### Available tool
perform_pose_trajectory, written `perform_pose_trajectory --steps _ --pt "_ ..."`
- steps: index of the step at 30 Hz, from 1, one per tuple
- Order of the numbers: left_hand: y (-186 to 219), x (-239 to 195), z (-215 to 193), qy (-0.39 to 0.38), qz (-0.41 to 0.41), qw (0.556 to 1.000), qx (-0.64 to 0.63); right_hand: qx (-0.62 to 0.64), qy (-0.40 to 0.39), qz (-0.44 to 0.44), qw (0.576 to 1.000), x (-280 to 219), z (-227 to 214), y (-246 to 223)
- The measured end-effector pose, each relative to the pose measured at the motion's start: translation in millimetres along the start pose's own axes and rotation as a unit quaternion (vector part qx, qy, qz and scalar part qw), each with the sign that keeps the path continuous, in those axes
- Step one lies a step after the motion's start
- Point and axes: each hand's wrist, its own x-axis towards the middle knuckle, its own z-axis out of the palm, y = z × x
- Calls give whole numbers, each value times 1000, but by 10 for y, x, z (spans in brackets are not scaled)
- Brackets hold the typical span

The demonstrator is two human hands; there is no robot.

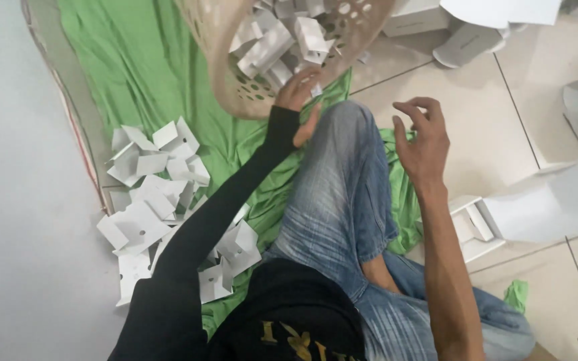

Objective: The person sits on the floor among scattered white product boxes and folds flat cardboard boxes into shape by hand, pressing the sides and base together. They place folded boxes on the floor and occasionally put paper inserts into a box, working one box at a time.

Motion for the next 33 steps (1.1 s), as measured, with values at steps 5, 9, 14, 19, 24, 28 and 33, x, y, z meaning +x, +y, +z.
perform_pose_trajectory --steps 5,9,14,19,24,28,33 --pt "-844 74 -315 101 -74 991 43 55 -61 -123 989 761 867 -711" --pt "-659 -512 -252 10 -88 992 -88 68 -180 -134 972 733 1639 -844" --pt "-670 -1676 -1088 -33 -245 959 -139 40 -404 -79 910 -4 2259 -972" --pt "-508 -2090 -1975 -92 -363 927 -4 215 -472 -141 843 -896 2663 -1328" --pt "-593 -2540 -1924 -291 -303 907 -13 77 -625 -101 770 -1372 2758 -1549" --pt "-517 -2462 -1850 -285 -277 918 6 62 -581 -122 802 -1422 2674 -1333" --pt "-421 -2170 -1779 -276 -281 917 67 151 -499 -164 838 -1151 2327 -1291"
